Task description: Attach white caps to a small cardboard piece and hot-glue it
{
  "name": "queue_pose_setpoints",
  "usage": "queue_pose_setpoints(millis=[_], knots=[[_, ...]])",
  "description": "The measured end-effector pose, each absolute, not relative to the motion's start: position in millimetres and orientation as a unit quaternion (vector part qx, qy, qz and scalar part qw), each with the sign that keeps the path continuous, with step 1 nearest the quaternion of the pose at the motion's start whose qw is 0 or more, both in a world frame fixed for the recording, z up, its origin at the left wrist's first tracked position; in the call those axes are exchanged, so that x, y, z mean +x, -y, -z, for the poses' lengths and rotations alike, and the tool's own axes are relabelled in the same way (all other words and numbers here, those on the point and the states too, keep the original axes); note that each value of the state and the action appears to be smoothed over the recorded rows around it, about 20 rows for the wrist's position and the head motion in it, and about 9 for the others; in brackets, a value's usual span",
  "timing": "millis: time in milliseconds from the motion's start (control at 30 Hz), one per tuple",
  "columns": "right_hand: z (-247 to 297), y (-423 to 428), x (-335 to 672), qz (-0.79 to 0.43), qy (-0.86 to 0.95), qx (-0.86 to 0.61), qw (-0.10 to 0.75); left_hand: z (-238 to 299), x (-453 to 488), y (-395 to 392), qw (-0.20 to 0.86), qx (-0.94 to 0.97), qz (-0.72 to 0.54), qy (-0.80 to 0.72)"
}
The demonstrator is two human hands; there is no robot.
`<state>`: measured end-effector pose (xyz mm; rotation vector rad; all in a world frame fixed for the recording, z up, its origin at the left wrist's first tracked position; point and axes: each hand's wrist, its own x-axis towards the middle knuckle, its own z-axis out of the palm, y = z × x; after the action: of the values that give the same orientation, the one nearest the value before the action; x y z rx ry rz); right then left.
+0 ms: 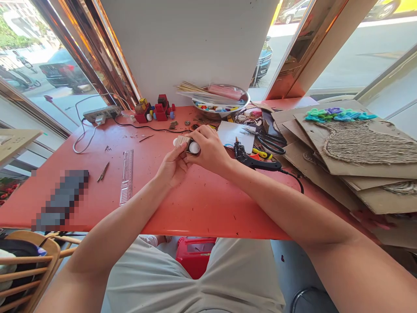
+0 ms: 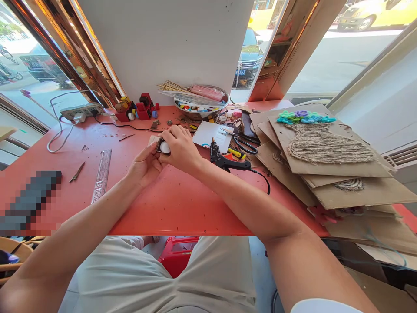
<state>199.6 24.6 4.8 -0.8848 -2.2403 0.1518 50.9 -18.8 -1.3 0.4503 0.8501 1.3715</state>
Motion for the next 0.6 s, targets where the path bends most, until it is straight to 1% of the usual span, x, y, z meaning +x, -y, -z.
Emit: queue_pose_setpoints(millis=[400, 600], knots=[[-1.4, -22.7, 203.4, -0.023, 0.880, -0.311, 0.359, 2.1, 56.3, 24.6, 0.668, 0.257, -0.619, -0.323], [-0.9, -26.3, 211.2, -0.024, 0.869, -0.312, 0.383, -6.5, 59.7, 28.6, 0.655, 0.299, -0.601, -0.347]])
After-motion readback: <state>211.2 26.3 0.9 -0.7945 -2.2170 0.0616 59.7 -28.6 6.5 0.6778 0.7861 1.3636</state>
